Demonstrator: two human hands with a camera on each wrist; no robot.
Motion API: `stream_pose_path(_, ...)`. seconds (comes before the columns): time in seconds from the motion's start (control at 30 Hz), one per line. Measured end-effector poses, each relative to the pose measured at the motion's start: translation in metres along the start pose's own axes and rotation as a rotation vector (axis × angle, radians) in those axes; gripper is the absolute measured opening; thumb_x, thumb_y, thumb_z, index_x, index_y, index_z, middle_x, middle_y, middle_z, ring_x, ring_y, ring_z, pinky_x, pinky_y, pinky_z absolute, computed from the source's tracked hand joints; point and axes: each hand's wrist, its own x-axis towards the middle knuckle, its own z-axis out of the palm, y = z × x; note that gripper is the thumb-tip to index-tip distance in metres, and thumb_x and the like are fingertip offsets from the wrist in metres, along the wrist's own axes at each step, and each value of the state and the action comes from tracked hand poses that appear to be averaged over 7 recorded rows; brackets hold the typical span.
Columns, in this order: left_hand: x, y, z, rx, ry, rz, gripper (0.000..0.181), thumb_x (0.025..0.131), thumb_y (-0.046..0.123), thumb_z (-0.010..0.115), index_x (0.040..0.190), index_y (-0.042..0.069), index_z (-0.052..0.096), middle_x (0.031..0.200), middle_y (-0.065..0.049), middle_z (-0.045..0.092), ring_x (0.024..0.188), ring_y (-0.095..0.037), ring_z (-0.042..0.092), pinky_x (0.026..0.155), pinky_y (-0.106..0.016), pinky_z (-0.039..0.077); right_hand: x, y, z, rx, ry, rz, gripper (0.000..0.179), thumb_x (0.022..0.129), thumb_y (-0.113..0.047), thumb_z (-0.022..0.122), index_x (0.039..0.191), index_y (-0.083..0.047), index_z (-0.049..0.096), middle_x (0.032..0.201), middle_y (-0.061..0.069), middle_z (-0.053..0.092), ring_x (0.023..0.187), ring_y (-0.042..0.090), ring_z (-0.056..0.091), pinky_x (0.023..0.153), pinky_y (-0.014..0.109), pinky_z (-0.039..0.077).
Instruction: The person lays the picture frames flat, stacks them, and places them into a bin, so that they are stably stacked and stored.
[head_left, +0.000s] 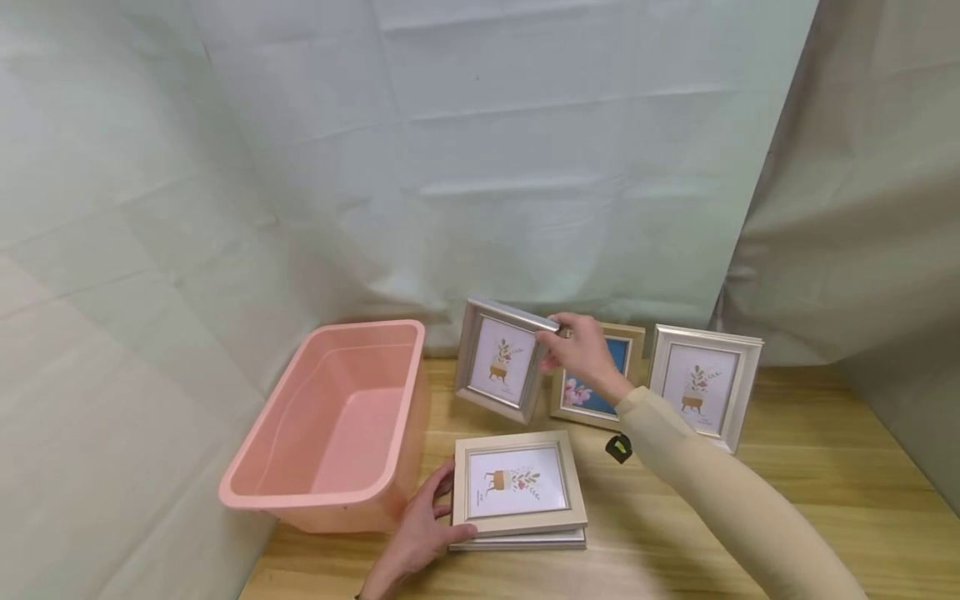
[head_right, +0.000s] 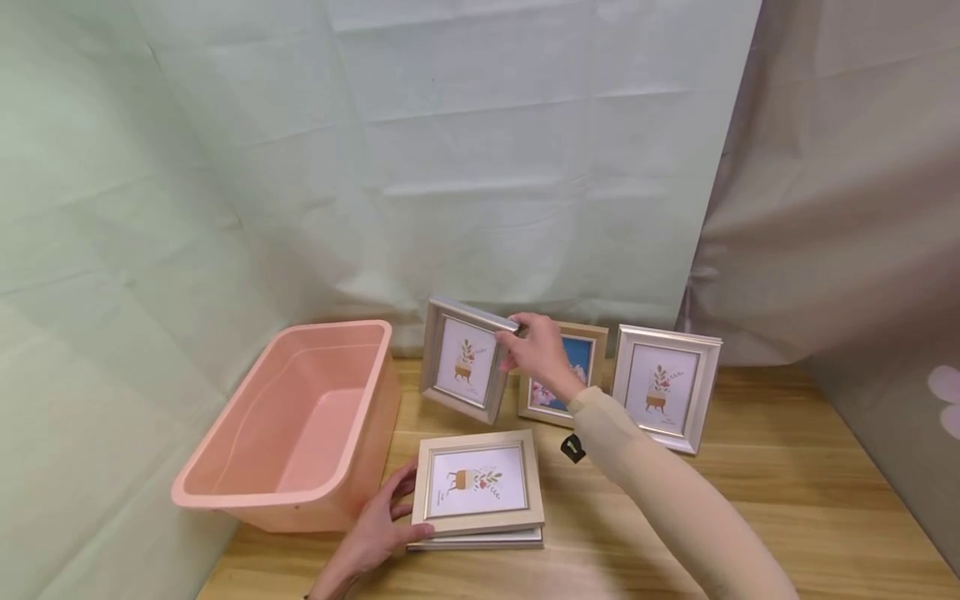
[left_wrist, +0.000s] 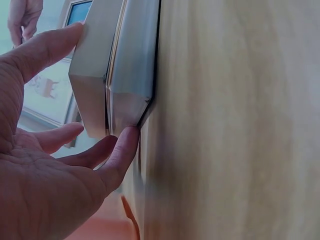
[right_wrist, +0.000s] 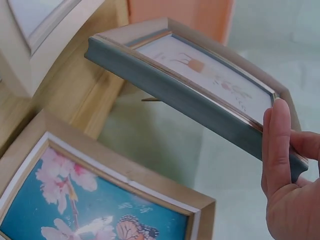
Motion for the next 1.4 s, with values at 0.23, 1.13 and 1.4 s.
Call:
stream_pose_path(0.23,-0.005,0.005,-0.003,0.061,0.036,-0.008,0.097,0.08,0.001,0.091,0.162,-0.004,0.041,0.156,-0.041,0.05,0.138,-0.059,0.057,0.109,-0.053,0.06,-0.018,-0.007,-0.008,0.117,0.062,0.079,0.039,0.103,-0.016,0.075,0.136,0.003,0.07,0.094,0.018,0.078,0.061,0.021,0.077,0.068,0.04,0.069)
stream_pose_path(1.13,0.02,0.038,0.013,-0.901,-0.199,0.287,0.053,0.111,0.026,0.056,0.161,0.016,0.041,0.153,0.006,0.059,0.144,-0.01,0.056,0.127,-0.029,0.043,-0.111,-0.022,-0.034,0.361,0.119,0.226,0.043,0.107,-0.015,0.07,0.139,0.012,0.061,0.085,-0.003,0.074,0.062,0.009,0.072,0.066,0.026,0.066)
stream_pose_path(1.4,0.024,0.035,0.018,-0.997,-0.374,0.265,0.04,0.109,0.05,0.057,0.148,0.042,0.061,0.152,0.024,0.061,0.145,0.003,0.05,0.124,-0.022,0.036,-0.137,-0.019,-0.027,0.368,0.164,0.278,0.046,0.105,-0.014,0.072,0.142,0.013,0.061,0.086,-0.001,0.073,0.06,0.011,0.072,0.063,0.028,0.065)
